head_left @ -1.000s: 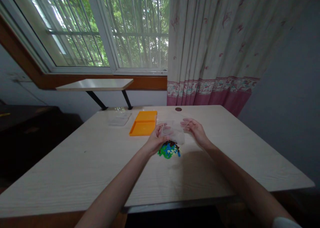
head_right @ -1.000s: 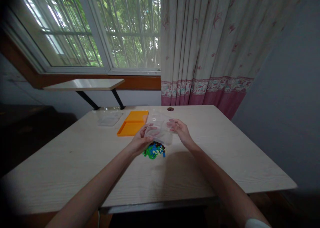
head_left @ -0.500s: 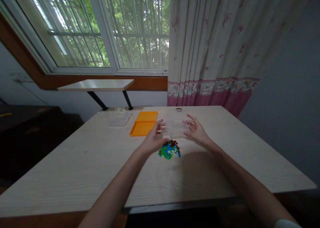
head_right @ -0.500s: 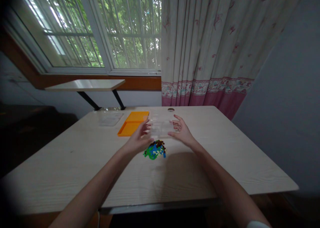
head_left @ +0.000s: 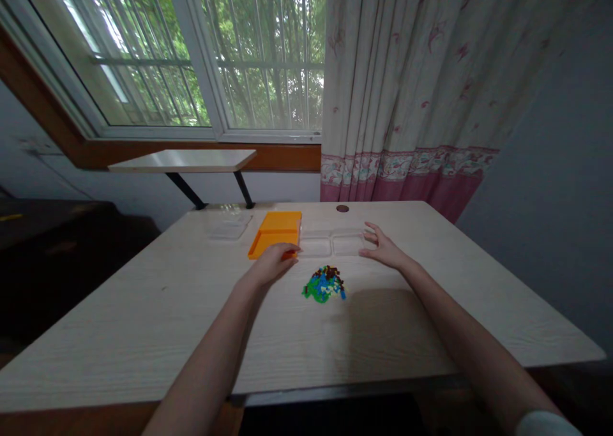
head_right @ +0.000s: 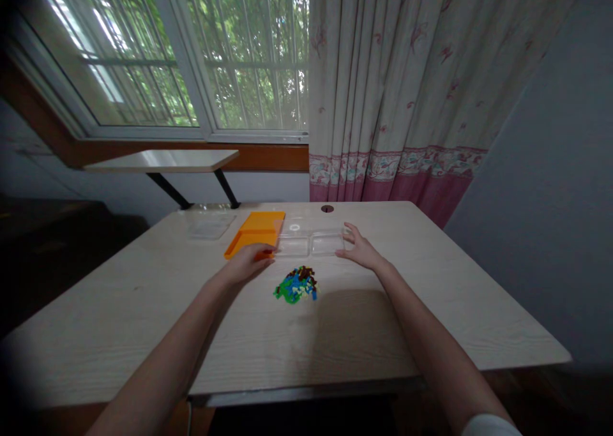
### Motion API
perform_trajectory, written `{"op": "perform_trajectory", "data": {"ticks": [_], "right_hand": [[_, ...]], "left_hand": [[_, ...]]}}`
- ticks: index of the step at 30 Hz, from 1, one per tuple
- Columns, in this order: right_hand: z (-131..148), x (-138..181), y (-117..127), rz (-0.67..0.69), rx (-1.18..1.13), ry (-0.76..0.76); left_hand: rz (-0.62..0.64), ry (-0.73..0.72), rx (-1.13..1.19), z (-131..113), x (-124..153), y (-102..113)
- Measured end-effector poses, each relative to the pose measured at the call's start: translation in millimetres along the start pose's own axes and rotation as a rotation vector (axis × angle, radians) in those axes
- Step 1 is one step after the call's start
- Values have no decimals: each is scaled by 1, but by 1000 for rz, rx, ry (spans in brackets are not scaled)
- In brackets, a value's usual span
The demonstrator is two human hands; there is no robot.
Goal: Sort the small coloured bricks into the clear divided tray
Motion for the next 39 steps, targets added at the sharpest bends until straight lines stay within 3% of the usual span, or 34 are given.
{"op": "perform_trajectory", "data": {"ticks": [10, 21, 27, 39], "right_hand": [[-5, 1, -8, 73, 131, 25], [-3, 0, -10, 73, 283, 54], [-6, 1, -9, 75, 289, 39], [-7, 2, -10, 62, 227, 12]], "left_hand": [[-56, -46, 32, 4, -3, -3], [-64, 11, 79, 11, -4, 1], [-27, -35, -84, 8, -4, 0], [-38, -67, -87, 6, -3, 1]]}}
Point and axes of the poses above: each hand's wrist, its own x-axis away from the middle knuckle, its own y-axis out of the back of the hand, z = x × y, the point moved 4 cm from there along -x, towards the middle knuckle, and after that the axes turned 7 degrees about y, right-handed, at the moved point
